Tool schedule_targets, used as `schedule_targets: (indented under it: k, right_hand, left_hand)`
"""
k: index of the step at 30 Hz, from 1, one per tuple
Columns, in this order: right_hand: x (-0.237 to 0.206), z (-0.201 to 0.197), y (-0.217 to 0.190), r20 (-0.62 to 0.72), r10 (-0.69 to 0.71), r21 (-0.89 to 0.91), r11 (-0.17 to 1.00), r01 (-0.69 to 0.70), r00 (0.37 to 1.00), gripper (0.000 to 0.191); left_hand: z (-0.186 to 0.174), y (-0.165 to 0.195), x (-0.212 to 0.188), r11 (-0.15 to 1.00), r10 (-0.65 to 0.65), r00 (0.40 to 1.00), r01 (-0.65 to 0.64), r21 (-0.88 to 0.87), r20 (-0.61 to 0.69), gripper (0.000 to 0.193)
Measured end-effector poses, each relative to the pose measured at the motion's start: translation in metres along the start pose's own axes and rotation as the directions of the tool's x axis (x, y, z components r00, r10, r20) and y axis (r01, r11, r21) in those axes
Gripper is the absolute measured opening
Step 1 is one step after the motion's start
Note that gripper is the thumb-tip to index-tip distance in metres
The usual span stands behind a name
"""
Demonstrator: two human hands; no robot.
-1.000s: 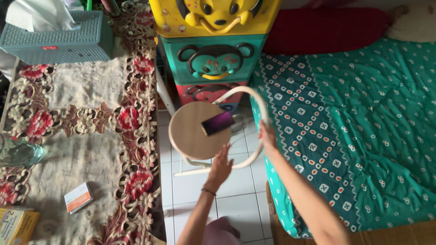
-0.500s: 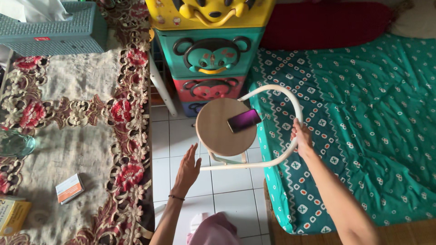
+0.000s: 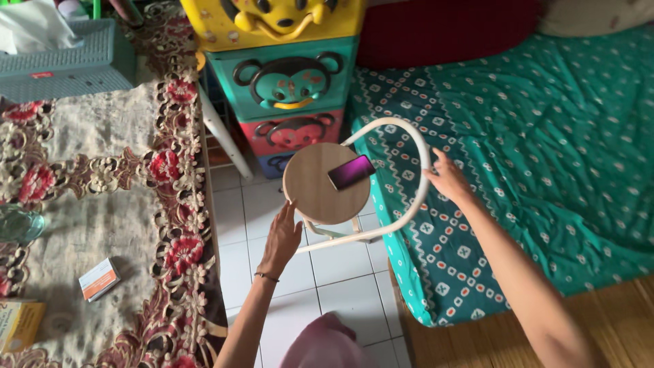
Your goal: The person tidies a bedroom: they straighten pillows and a Hello Kitty blanket on the bed, reposition a white fan near the desk, adjust a doormat in the hallway, stack pillows on a lower bunk bed, and reposition a bamboo floor mat before returning to the first bed.
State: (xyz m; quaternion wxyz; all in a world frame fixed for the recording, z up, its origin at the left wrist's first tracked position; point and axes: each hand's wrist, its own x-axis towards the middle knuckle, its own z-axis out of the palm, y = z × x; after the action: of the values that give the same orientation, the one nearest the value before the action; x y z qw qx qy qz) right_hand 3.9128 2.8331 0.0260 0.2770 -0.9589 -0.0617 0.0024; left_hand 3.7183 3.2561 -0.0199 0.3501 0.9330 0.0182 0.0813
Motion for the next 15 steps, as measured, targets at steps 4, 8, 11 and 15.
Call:
schedule_targets:
  k: [4, 8, 11, 15]
  right_hand:
    - [-0.046, -0.036, -0.059, -0.028, -0.109, -0.099, 0.989, 0.105, 0.994, 0.075]
    - [-0.111, -0.054, -0.117, -0.140, -0.299, -0.239, 0.935, 0.261, 0.944, 0.070]
    - [-0.156, -0.062, -0.149, -0.138, -0.301, -0.324, 0.914, 0.245, 0.944, 0.069]
    - [-0.206, -0.078, -0.168, -0.255, -0.464, -0.362, 0.860, 0.361, 0.848, 0.069]
  left_hand:
    - [-0.005, 0.015, 0.004, 0.986, -0.111, 0.993, 0.116, 0.122, -0.050, 0.064]
    - [-0.018, 0.024, 0.004, 0.980, 0.018, 0.987, 0.014, 0.198, -0.159, 0.069]
    - [-0.029, 0.030, -0.001, 0.975, 0.117, 0.983, -0.087, 0.206, -0.141, 0.070]
    - [-0.038, 0.043, -0.013, 0.955, 0.273, 0.954, -0.255, 0.149, -0.120, 0.066]
